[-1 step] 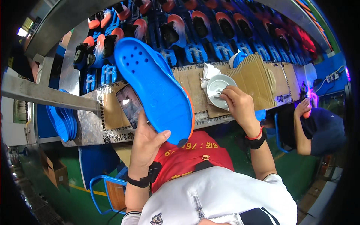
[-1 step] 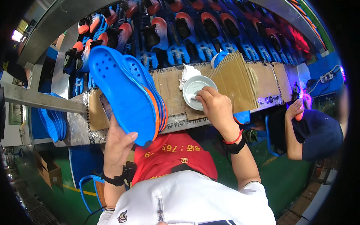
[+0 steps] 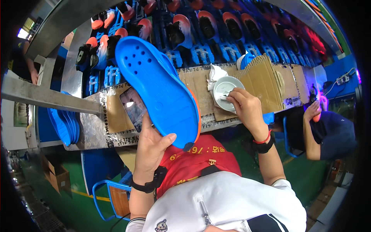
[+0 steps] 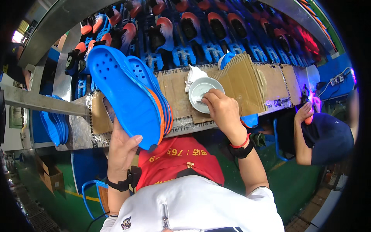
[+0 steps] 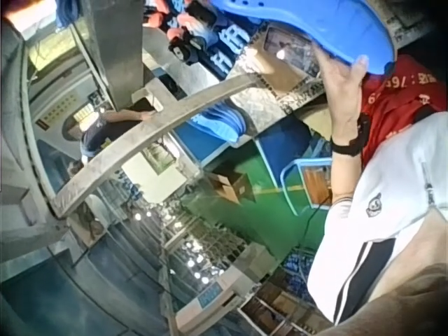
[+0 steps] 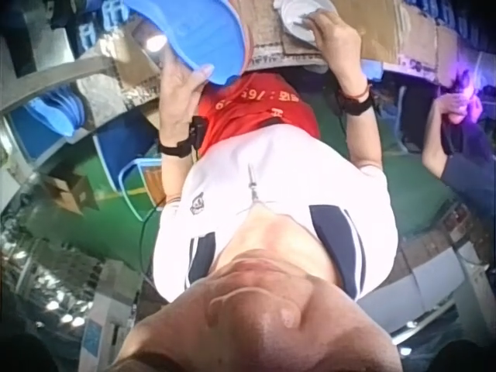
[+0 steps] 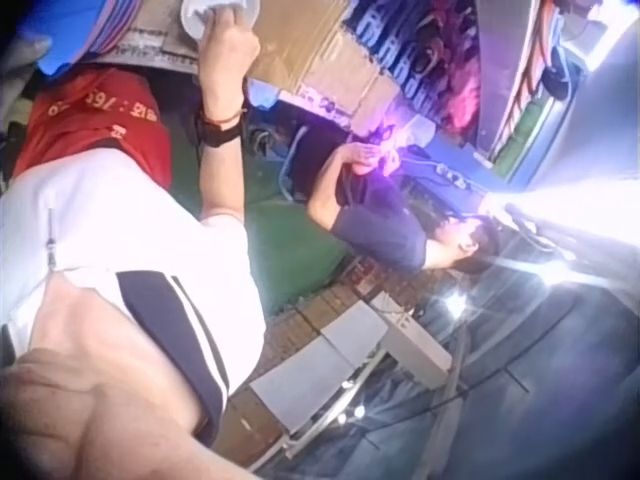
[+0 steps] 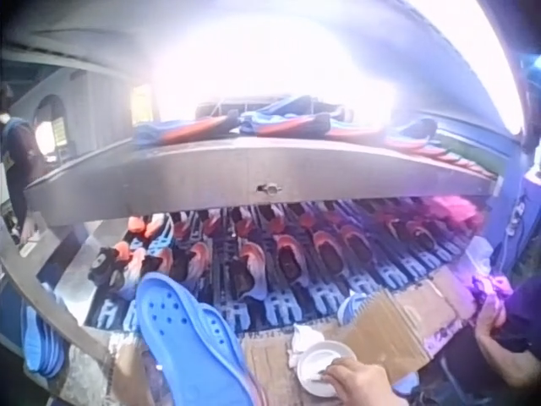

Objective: The recorder is applying a white adhesive or sealant to the heel and edge of blue shoe soles using a small applicator tool.

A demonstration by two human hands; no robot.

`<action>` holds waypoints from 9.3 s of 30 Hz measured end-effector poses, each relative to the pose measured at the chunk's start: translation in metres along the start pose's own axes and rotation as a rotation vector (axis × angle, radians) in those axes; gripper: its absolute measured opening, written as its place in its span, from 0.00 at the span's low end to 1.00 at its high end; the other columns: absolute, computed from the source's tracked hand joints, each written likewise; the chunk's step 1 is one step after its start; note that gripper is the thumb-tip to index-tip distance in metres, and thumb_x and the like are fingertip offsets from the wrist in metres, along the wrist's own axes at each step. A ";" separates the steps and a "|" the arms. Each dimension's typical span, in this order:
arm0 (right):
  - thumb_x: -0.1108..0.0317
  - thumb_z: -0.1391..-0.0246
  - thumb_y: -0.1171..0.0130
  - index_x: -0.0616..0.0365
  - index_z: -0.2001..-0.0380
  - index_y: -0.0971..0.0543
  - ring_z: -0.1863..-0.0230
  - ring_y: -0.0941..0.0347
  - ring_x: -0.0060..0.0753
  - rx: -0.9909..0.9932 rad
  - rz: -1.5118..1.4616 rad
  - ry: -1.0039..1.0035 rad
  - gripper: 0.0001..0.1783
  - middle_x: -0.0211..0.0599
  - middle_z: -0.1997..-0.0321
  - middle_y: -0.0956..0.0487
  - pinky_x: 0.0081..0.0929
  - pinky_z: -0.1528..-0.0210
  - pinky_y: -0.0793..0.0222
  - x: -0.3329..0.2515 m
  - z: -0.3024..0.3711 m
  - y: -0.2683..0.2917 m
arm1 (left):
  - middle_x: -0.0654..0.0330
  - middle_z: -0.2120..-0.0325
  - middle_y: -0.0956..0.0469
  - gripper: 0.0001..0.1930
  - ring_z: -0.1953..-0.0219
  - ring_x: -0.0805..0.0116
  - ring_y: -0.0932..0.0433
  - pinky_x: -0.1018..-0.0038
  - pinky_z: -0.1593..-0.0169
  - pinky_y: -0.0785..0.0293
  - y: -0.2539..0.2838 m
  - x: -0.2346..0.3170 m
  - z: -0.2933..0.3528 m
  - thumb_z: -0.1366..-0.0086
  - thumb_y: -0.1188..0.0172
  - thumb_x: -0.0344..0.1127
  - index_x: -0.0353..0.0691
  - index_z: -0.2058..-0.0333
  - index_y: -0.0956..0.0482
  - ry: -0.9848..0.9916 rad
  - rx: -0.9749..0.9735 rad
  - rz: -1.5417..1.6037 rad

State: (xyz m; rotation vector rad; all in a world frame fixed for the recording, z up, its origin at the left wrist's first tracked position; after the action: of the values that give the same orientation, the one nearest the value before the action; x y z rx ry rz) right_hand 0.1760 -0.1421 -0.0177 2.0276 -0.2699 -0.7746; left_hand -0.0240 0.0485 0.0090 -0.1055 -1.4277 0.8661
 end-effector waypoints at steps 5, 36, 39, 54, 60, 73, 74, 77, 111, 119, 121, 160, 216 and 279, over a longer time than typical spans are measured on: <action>0.71 0.52 0.38 0.58 0.72 0.20 0.72 0.23 0.47 -0.021 0.025 0.010 0.04 0.37 0.66 0.20 0.37 0.71 0.27 0.002 0.002 -0.002 | 0.53 0.48 0.31 0.34 0.44 0.63 0.30 0.66 0.40 0.33 -0.002 -0.006 -0.005 0.42 0.41 0.19 0.35 0.39 0.45 -0.073 0.008 -0.170; 0.76 0.56 0.33 0.61 0.69 0.20 0.74 0.21 0.39 0.067 -0.343 0.127 0.09 0.42 0.64 0.20 0.27 0.75 0.27 -0.079 0.004 0.029 | 0.51 0.66 0.19 0.19 0.65 0.68 0.18 0.73 0.61 0.19 -0.020 -0.024 -0.014 0.39 0.40 0.26 0.25 0.51 0.30 -0.364 0.211 -0.633; 0.76 0.56 0.33 0.61 0.69 0.20 0.75 0.22 0.39 0.084 -0.276 0.159 0.09 0.41 0.64 0.20 0.27 0.76 0.27 -0.082 0.004 0.026 | 0.50 0.68 0.19 0.18 0.67 0.67 0.17 0.73 0.62 0.19 -0.021 -0.023 -0.013 0.39 0.40 0.26 0.24 0.51 0.29 -0.392 0.217 -0.675; 0.76 0.57 0.32 0.61 0.70 0.20 0.76 0.22 0.39 0.043 -0.306 0.179 0.08 0.40 0.65 0.20 0.28 0.77 0.27 -0.086 0.002 0.024 | 0.52 0.69 0.19 0.21 0.68 0.68 0.17 0.74 0.63 0.20 -0.023 -0.026 -0.013 0.41 0.39 0.24 0.25 0.49 0.29 -0.485 0.207 -0.729; 0.75 0.56 0.32 0.61 0.70 0.20 0.76 0.22 0.39 0.040 -0.258 0.186 0.08 0.40 0.66 0.20 0.28 0.77 0.28 -0.086 0.004 0.022 | 0.53 0.69 0.19 0.21 0.68 0.69 0.17 0.74 0.63 0.20 -0.024 -0.027 -0.010 0.41 0.40 0.23 0.26 0.48 0.29 -0.489 0.209 -0.733; 0.80 0.56 0.34 0.64 0.69 0.21 0.75 0.22 0.39 0.154 -0.221 0.138 0.08 0.44 0.65 0.20 0.25 0.74 0.28 -0.082 -0.001 0.034 | 0.48 0.68 0.19 0.21 0.67 0.61 0.16 0.72 0.62 0.20 -0.023 -0.012 -0.016 0.40 0.40 0.25 0.27 0.48 0.29 -0.506 0.194 -0.780; 0.82 0.56 0.36 0.66 0.69 0.21 0.74 0.22 0.40 0.184 -0.265 0.124 0.08 0.47 0.65 0.20 0.25 0.73 0.28 -0.083 -0.002 0.038 | 0.48 0.68 0.19 0.21 0.67 0.61 0.16 0.72 0.62 0.20 -0.022 -0.006 -0.014 0.40 0.40 0.25 0.27 0.48 0.30 -0.518 0.207 -0.777; 0.82 0.55 0.36 0.66 0.69 0.21 0.74 0.22 0.41 0.237 -0.262 0.068 0.07 0.48 0.65 0.20 0.26 0.72 0.27 -0.072 0.004 0.048 | 0.49 0.65 0.20 0.25 0.64 0.66 0.17 0.74 0.61 0.20 -0.026 0.021 -0.010 0.40 0.40 0.25 0.29 0.45 0.37 -0.501 0.168 -0.761; 0.80 0.54 0.37 0.65 0.71 0.22 0.71 0.22 0.47 0.254 -0.271 -0.015 0.06 0.47 0.67 0.20 0.30 0.70 0.27 -0.044 0.023 0.030 | 0.50 0.46 0.29 0.18 0.54 0.63 0.22 0.80 0.56 0.23 -0.055 0.221 -0.095 0.30 0.54 0.27 0.29 0.43 0.35 -0.742 -0.066 -0.425; 0.80 0.53 0.36 0.67 0.68 0.22 0.73 0.22 0.41 0.201 -0.260 -0.011 0.07 0.47 0.65 0.20 0.26 0.72 0.28 -0.048 0.024 0.017 | 0.53 0.56 0.30 0.24 0.52 0.66 0.33 0.69 0.46 0.34 0.238 0.166 0.053 0.36 0.44 0.24 0.34 0.44 0.41 -1.294 1.335 -0.919; 0.80 0.53 0.36 0.67 0.68 0.22 0.73 0.22 0.40 0.182 -0.278 0.008 0.07 0.47 0.65 0.20 0.26 0.72 0.28 -0.055 0.020 0.017 | 0.51 0.56 0.31 0.24 0.52 0.64 0.34 0.65 0.45 0.35 0.345 0.157 0.102 0.36 0.40 0.35 0.34 0.45 0.39 -0.987 1.727 -1.255; 0.79 0.51 0.37 0.66 0.68 0.22 0.77 0.25 0.33 0.086 -0.269 0.006 0.06 0.43 0.66 0.20 0.23 0.74 0.31 -0.068 0.010 -0.002 | 0.53 0.47 0.30 0.33 0.45 0.57 0.30 0.55 0.43 0.32 0.189 -0.029 0.153 0.40 0.34 0.40 0.35 0.41 0.39 -0.177 0.639 0.028; 0.81 0.57 0.34 0.66 0.70 0.21 0.76 0.24 0.33 0.129 -0.346 0.101 0.09 0.45 0.65 0.20 0.22 0.74 0.30 -0.078 0.018 0.021 | 0.50 0.69 0.20 0.19 0.69 0.67 0.18 0.73 0.65 0.21 -0.007 -0.028 -0.013 0.39 0.40 0.26 0.25 0.51 0.33 -0.313 0.156 -0.548; 0.81 0.55 0.35 0.66 0.70 0.21 0.74 0.21 0.40 0.267 -0.219 0.039 0.07 0.47 0.66 0.20 0.25 0.72 0.27 -0.064 0.016 0.035 | 0.45 0.54 0.29 0.31 0.52 0.62 0.25 0.68 0.52 0.25 -0.033 0.034 -0.018 0.39 0.40 0.26 0.26 0.42 0.47 -0.646 0.150 -0.812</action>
State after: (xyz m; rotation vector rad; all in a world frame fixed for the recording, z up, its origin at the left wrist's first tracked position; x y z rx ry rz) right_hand 0.1195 -0.1426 0.0316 2.3498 -0.1347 -0.8690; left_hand 0.0034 0.0531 0.0513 0.8847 -1.7748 0.3157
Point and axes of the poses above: each hand's wrist, its own z-axis away from the middle knuckle, its own y-axis out of the back of the hand, x = y × z, the point moved 2 cm from there along -z, towards the middle knuckle
